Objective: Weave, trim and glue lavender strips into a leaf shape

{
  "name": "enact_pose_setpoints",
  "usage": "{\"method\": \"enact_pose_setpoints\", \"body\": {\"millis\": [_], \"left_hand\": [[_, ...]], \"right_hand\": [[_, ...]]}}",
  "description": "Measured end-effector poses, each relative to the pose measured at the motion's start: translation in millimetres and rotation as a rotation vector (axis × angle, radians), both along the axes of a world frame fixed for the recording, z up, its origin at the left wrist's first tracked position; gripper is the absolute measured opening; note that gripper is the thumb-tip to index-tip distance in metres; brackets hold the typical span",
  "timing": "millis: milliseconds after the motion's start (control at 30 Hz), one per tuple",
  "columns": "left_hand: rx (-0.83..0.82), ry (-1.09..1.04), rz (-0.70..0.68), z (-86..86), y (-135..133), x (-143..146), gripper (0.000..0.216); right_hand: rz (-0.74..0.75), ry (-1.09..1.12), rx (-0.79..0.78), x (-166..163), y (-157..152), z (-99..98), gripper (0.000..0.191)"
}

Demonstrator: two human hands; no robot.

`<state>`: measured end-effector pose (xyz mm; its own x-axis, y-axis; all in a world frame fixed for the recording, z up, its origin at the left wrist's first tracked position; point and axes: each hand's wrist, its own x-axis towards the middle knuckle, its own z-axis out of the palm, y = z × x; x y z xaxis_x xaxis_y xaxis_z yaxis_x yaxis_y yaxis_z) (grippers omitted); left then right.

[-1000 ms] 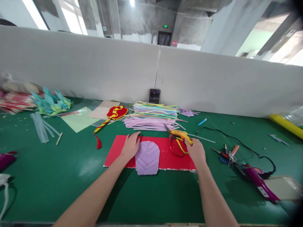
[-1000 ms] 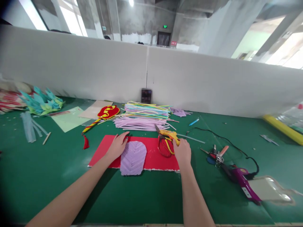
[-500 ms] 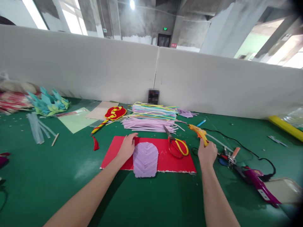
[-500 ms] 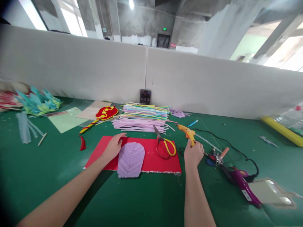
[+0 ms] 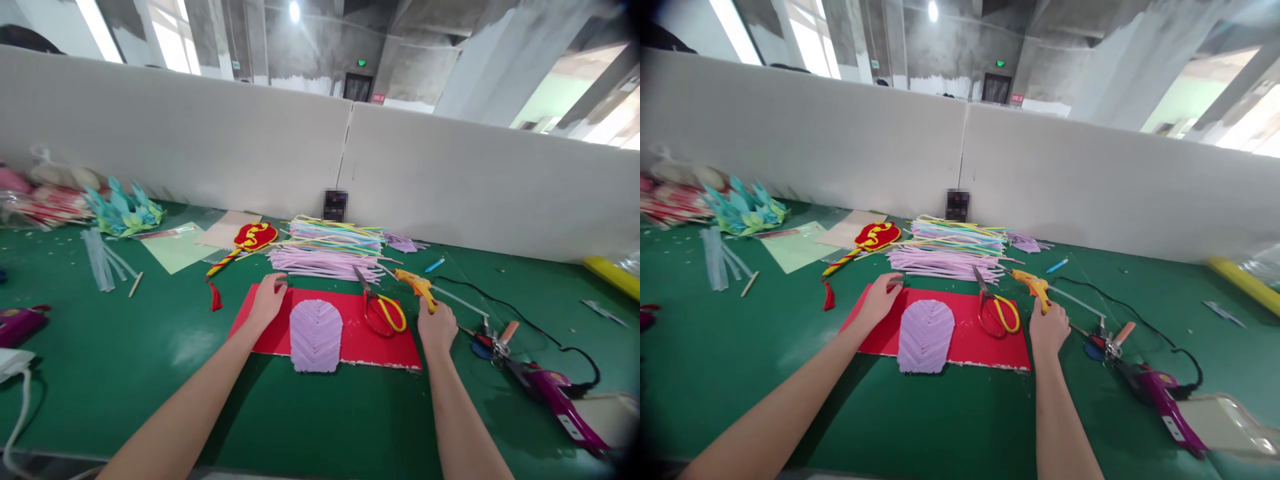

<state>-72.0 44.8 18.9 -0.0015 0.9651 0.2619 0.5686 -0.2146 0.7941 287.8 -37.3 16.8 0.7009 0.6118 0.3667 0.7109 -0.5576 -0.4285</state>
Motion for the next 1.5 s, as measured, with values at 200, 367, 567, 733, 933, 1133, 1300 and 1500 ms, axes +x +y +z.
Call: {"method": "enact_pose_setpoints", "body": {"millis": [200, 367, 567, 733, 933, 1133, 1300, 1500], "left_hand": [[-0.029, 0.0, 0.026, -0.6, 31.7, 2.9, 0.017], [-0.024, -0.089, 0.012, 0.5, 47.2, 12.0, 0.004], [0.049, -0.342, 0.116, 5.3, 46.2, 12.7, 0.016], [0.182, -0.481, 0.283, 15.9, 39.2, 6.8, 0.018], [0.297, -0.654, 0.394, 39.9, 27.0, -1.6, 0.011], [0.296, -0.708, 0.227, 50.0, -4.9, 12.9, 0.007], [0.056, -0.378, -0.113, 36.4, -45.0, 35.7, 0.012], [-0.095, -0.281, -0.347, 28.0, -55.8, 39.9, 0.008]], "right_hand": [[0.047, 0.005, -0.038, -2.4, 3.0, 1.6, 0.04], [0.082, 0.034, 0.08, -9.9, -1.0, 5.0, 0.042], [0.137, 0.115, 0.197, -20.2, -3.2, 12.5, 0.041], [0.127, 0.012, -0.081, -26.4, -0.1, 4.8, 0.037], [0.156, -0.191, 0.105, -36.4, -5.0, 13.0, 0.032], [0.769, 0.349, 0.283, -108.7, -8.7, 44.6, 0.028], [0.943, 0.953, 0.202, -164.5, 0.3, 49.8, 0.028], [0.883, 1.207, 0.309, -161.1, 9.1, 27.7, 0.019]]}}
